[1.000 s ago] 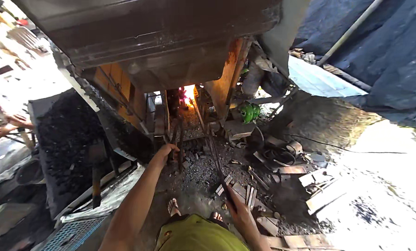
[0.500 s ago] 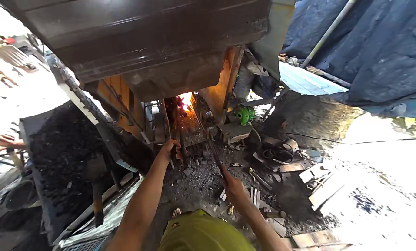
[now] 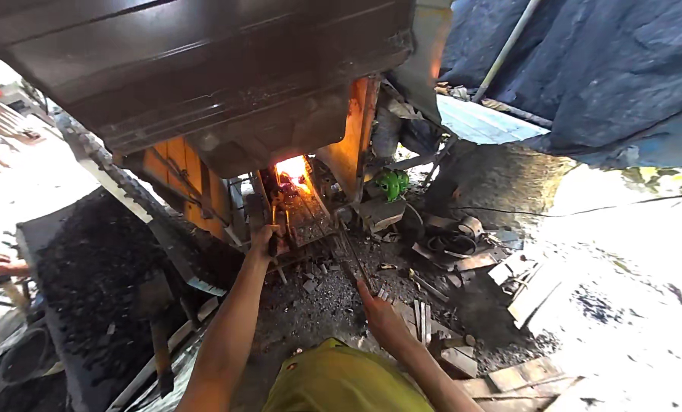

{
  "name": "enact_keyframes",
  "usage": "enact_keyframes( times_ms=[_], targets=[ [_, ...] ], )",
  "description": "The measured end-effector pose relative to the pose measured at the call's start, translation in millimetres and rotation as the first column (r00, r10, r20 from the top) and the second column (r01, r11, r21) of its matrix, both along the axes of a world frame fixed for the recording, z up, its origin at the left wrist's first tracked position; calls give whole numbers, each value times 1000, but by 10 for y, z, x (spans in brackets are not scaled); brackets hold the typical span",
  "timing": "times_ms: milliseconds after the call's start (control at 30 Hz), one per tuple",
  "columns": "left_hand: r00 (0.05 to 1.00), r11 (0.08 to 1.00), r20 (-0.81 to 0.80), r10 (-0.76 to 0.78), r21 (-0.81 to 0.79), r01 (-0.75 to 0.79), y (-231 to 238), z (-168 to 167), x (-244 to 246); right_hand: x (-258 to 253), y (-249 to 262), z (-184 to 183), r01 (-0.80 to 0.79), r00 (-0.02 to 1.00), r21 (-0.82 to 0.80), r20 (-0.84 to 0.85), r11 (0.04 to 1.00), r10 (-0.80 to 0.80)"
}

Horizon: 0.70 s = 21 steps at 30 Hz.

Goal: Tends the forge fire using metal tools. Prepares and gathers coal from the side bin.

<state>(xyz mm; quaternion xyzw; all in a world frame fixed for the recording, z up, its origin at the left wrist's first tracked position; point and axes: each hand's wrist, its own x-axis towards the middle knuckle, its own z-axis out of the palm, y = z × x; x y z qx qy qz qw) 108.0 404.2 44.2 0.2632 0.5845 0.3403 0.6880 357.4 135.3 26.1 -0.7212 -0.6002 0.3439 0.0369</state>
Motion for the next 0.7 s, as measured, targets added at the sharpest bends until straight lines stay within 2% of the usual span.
enact_keyframes(
  times_ms=[67,133,233,300,433,567,633,700],
  targets=[
    [1000,1000,-1,-4,-3,4,-35,23,40,27,-46,-33,12,1000,29,-20,1000,-11],
    [996,999,-79,-36,16,37,-108,7,154,74,-81,-34,25,999,32,-39,999,-24],
    [925,988,-357,-126,37,149,-208,-212,373,138,-164,3,48,996,22,-72,999,-46],
    [874,981,-461,-155,33,191,-243,-385,481,169,-241,49,64,993,61,-106,996,-58],
    [839,978,-509,-193,-30,207,-261,-376,555,281,-419,91,90,976,94,-208,992,-68],
    [780,968,-578,-240,-81,238,-140,-392,480,331,-377,87,100,955,119,-289,988,-62],
    [787,968,-569,-238,-74,239,-160,-359,477,352,-297,71,116,943,117,-324,986,-72],
    [835,973,-505,-220,-55,223,-201,-259,458,381,-239,59,144,920,124,-381,982,-87]
  ],
)
